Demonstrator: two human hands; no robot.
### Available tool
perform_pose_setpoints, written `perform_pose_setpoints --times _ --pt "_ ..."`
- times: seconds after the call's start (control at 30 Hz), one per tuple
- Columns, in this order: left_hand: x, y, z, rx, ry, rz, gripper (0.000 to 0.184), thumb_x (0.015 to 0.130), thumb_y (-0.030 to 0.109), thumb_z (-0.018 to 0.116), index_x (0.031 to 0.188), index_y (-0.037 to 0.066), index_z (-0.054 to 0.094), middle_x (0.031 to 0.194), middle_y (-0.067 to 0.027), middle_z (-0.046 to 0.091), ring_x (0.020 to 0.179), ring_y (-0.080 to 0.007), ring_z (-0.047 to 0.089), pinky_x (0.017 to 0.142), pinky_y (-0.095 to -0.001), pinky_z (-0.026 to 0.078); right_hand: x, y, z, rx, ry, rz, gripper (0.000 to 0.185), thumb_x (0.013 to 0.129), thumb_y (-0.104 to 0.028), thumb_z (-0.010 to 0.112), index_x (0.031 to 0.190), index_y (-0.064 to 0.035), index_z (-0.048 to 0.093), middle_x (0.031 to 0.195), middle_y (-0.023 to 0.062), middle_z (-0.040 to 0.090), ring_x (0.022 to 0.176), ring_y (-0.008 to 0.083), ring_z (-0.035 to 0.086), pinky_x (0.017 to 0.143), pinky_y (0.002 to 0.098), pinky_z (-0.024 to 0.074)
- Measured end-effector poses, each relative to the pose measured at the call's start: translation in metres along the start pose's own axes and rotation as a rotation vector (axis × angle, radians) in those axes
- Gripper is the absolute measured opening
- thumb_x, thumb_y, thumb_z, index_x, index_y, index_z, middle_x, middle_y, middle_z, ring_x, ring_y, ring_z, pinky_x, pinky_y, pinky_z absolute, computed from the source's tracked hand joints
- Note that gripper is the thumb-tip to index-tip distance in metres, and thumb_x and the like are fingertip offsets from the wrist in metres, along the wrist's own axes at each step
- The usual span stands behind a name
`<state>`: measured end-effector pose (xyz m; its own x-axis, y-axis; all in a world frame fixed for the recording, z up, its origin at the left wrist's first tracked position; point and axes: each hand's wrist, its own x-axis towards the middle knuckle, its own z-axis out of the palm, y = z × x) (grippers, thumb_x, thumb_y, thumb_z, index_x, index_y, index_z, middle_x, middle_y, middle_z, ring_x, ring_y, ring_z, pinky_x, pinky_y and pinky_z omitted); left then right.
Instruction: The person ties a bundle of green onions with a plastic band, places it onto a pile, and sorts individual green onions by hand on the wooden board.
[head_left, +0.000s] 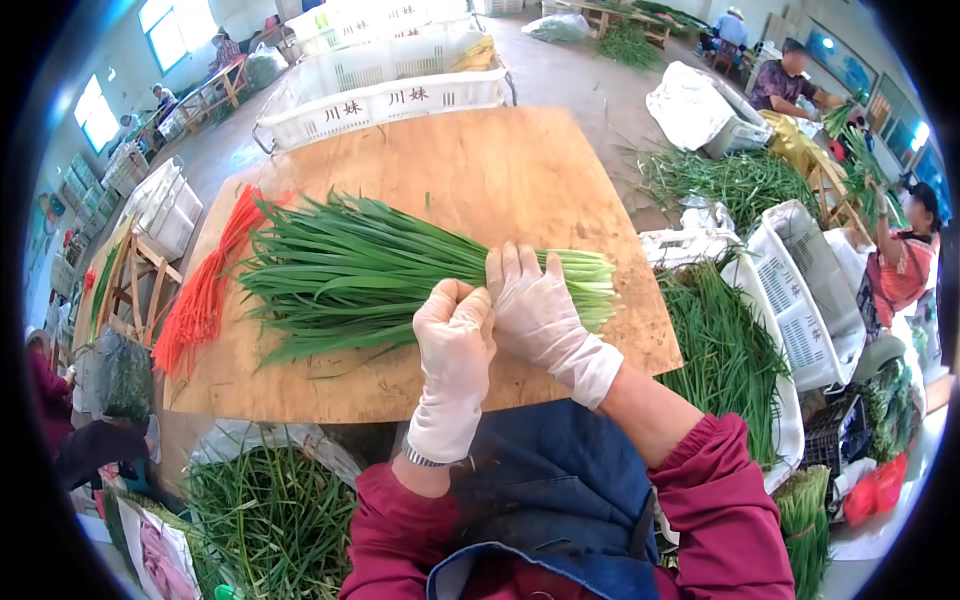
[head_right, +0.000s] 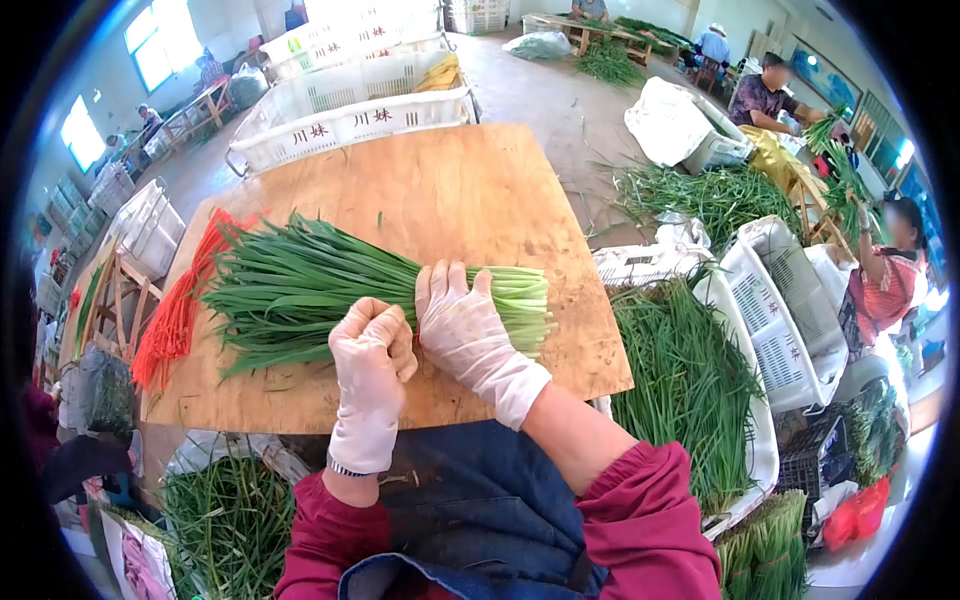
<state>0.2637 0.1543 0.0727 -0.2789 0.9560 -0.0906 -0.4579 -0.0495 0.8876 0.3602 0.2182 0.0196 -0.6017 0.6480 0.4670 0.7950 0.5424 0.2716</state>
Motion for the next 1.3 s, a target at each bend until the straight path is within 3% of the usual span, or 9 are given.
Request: perform_pose_setpoints --times 0.3,0.33,0.5,0.57,0.67,0.93,1.1,1.2,1.3 --pt "0.035 0.009 0.002 0.311 -0.173 0.125 0.015 0.083 0.003 0.05 0.068 0.005 0.046 0.054 0.0003 0.039 0.04 -0.0053 0.029 0.034 -0.0217 0.02 -0.006 -0.004 -0.002 0.06 0.053 -0.01 0.046 0.081 -0.018 0.045 0.12 0.0064 0.045 0.115 0.022 0.051 0.106 0.0348 0.048 0.085 0.0497 0.0373" --pt "0.039 0.018 -0.001 0.097 -0.116 -0.117 0.012 0.083 0.005 0.051 0.072 0.002 0.05 0.055 -0.0025 0.045 0.039 -0.0065 0.033 0.034 -0.0225 0.025 -0.003 -0.002 -0.003 0.071 0.002 -0.018 0.049 0.08 -0.021 0.048 0.12 0.0064 0.045 0.116 0.0219 0.051 0.108 0.0349 0.047 0.087 0.0504 0.0362" --pt "0.058 0.054 -0.021 1.162 -0.189 0.649 0.016 0.085 0.011 0.055 0.085 -0.004 0.06 0.074 -0.008 0.058 0.062 -0.0121 0.054 0.058 -0.024 0.043 -0.001 0.013 -0.025 0.128 -0.093 -0.084 0.07 0.07 -0.036 0.064 0.124 0.0054 0.043 0.122 0.021 0.049 0.118 0.0345 0.043 0.097 0.0532 0.0289" --pt "0.072 0.058 -0.021 1.043 -0.116 0.711 0.014 0.079 0.011 0.061 0.081 -0.003 0.061 0.082 -0.0172 0.061 0.076 -0.0307 0.058 0.069 -0.0341 0.045 -0.011 0.026 -0.049 0.201 -0.081 0.004 0.081 0.066 -0.04 0.071 0.128 0.0008 0.038 0.127 0.0174 0.045 0.12 0.0345 0.04 0.101 0.0495 0.0254" --pt "0.071 0.044 -0.019 1.27 -0.319 0.804 0.023 0.075 0.011 0.065 0.093 -0.002 0.061 0.097 -0.0163 0.06 0.088 -0.0291 0.058 0.077 -0.0321 0.045 -0.042 0.062 -0.087 0.325 0.063 0.178 0.074 0.066 -0.03 0.073 0.126 -0.0003 0.041 0.125 0.0166 0.046 0.119 0.0346 0.041 0.101 0.0456 0.0288" --pt "0.052 0.008 -0.01 1.881 -0.7 0.757 0.107 0.051 0.039 0.08 0.136 0.001 0.027 0.127 -0.0201 0.042 0.122 -0.0356 0.037 0.105 -0.0522 0.017 -0.189 0.071 -0.093 0.875 0.172 0.749 0.043 0.075 -0.007 0.069 0.113 0.0004 0.052 0.099 0.0155 0.061 0.088 0.0268 0.061 0.078 0.0337 0.0488" --pt "0.064 0.001 -0.002 2.138 -0.704 0.778 0.118 0.045 0.043 0.082 0.135 -0.006 0.022 0.125 -0.0238 0.042 0.12 -0.0368 0.038 0.106 -0.0516 0.014 -0.197 0.041 -0.095 1.328 -0.026 0.981 0.038 0.081 -0.01 0.064 0.116 -0.0001 0.053 0.094 0.0125 0.065 0.089 0.0189 0.063 0.081 0.0302 0.0491" --pt "0.078 -0.005 0.0 1.878 -0.776 1.128 0.074 0.06 0.043 0.076 0.11 -0.005 0.049 0.089 -0.0208 0.059 0.083 -0.0376 0.057 0.072 -0.0452 0.044 -0.197 0.024 -0.084 1.534 -0.088 0.941 0.039 0.084 -0.019 0.061 0.117 0.0011 0.053 0.094 0.0121 0.066 0.089 0.0188 0.062 0.083 0.0295 0.0479" --pt "0.071 0.006 0.025 1.762 -0.792 0.954 0.049 0.058 0.037 0.078 0.089 0.004 0.059 0.067 -0.0151 0.058 0.06 -0.0356 0.054 0.053 -0.044 0.041 -0.198 0.018 -0.076 1.731 -0.039 0.947 0.046 0.082 -0.023 0.062 0.119 0.0024 0.051 0.095 0.0135 0.065 0.09 0.0208 0.062 0.084 0.031 0.0471"
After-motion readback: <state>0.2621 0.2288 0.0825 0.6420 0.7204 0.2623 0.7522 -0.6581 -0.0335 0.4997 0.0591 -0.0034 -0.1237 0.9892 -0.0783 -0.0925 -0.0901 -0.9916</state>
